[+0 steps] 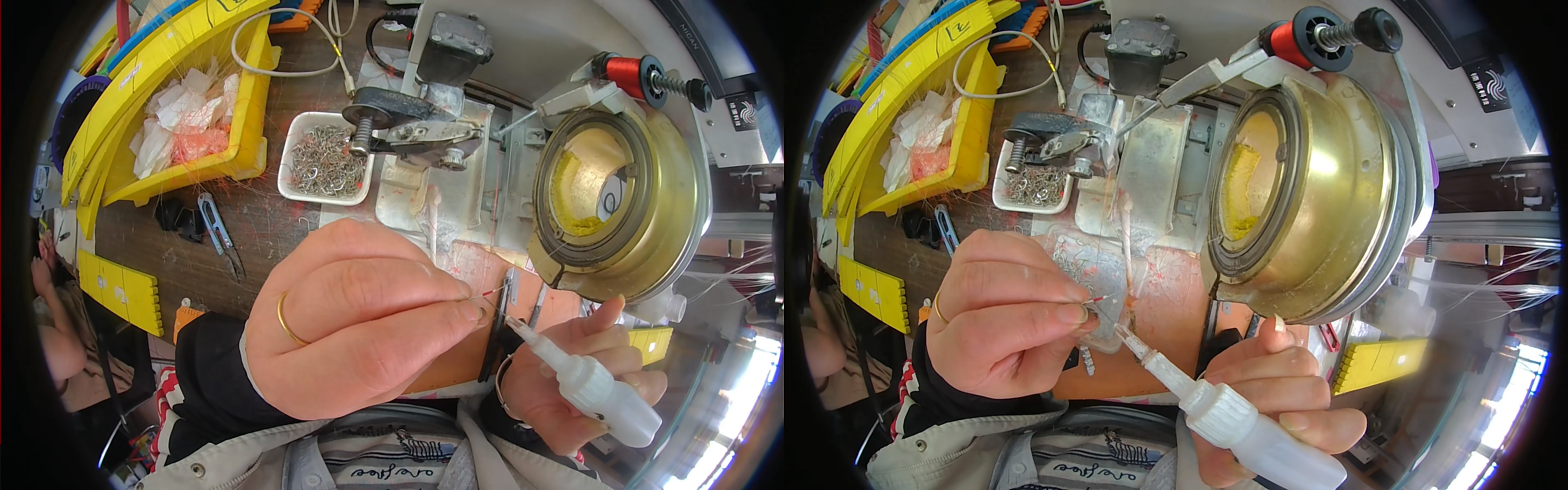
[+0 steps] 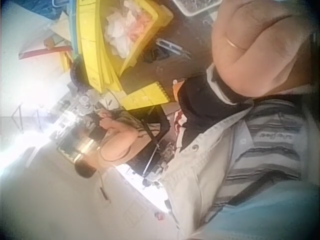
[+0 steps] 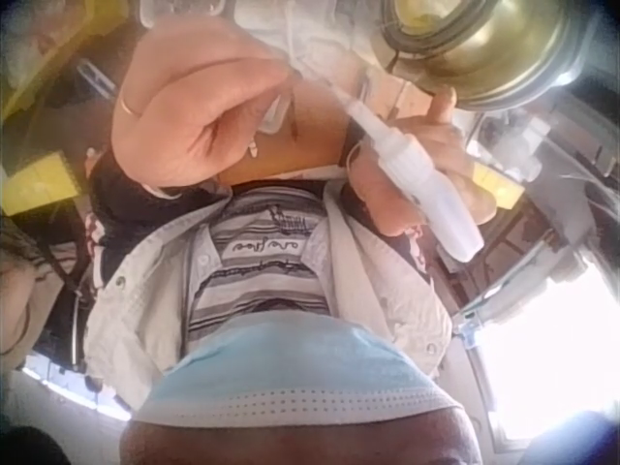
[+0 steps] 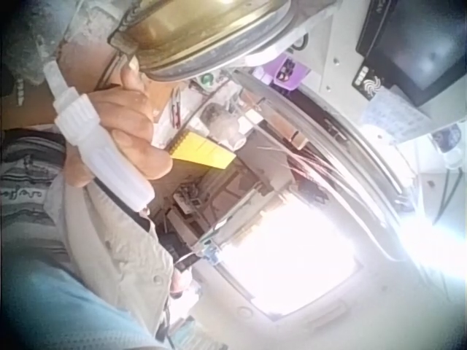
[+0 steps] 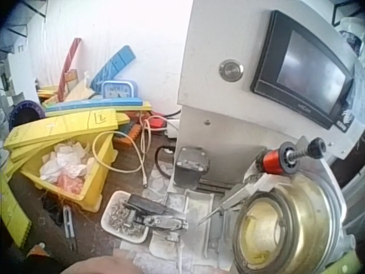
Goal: Manually assemble and test small electronic components using industrial machinery and glue.
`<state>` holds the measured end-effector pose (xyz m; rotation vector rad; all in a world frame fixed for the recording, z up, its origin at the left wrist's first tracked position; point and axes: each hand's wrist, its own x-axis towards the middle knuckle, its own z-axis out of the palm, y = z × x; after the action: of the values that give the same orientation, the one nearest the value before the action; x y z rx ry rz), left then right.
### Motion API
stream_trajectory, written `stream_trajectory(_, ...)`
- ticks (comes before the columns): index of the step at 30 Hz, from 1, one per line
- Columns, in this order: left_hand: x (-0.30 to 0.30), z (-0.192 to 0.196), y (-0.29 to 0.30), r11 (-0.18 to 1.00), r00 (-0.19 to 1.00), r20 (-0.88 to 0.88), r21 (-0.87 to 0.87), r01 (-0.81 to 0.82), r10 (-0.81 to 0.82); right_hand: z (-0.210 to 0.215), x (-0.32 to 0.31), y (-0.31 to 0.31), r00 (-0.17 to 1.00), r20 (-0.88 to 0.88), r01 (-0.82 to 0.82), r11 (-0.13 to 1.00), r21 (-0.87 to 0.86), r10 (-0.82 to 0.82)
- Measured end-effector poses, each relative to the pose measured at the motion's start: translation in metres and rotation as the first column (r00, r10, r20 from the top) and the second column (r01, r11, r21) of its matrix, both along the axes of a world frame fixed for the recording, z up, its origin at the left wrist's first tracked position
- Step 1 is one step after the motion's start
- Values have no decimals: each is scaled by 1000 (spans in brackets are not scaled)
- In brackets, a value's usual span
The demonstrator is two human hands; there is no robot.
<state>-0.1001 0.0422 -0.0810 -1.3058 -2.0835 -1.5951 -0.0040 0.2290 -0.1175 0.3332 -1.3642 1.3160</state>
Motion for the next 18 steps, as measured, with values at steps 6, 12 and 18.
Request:
stream_trajectory(6,0,-2,1,1000,1000,-10,4,3,-3,0,0,0,1000,6,-12,1000,14,12)
stream_trajectory(12,-3,-5,1,1000,999,-38,26,6,-5,-1,-2,-2,1000,-17,-7,1000,-7,7)
stream_trajectory(18,-4,-5,0,1000,999,-47,19,13,-12,6,-2,-8,999,3,-31,996,-85,32)
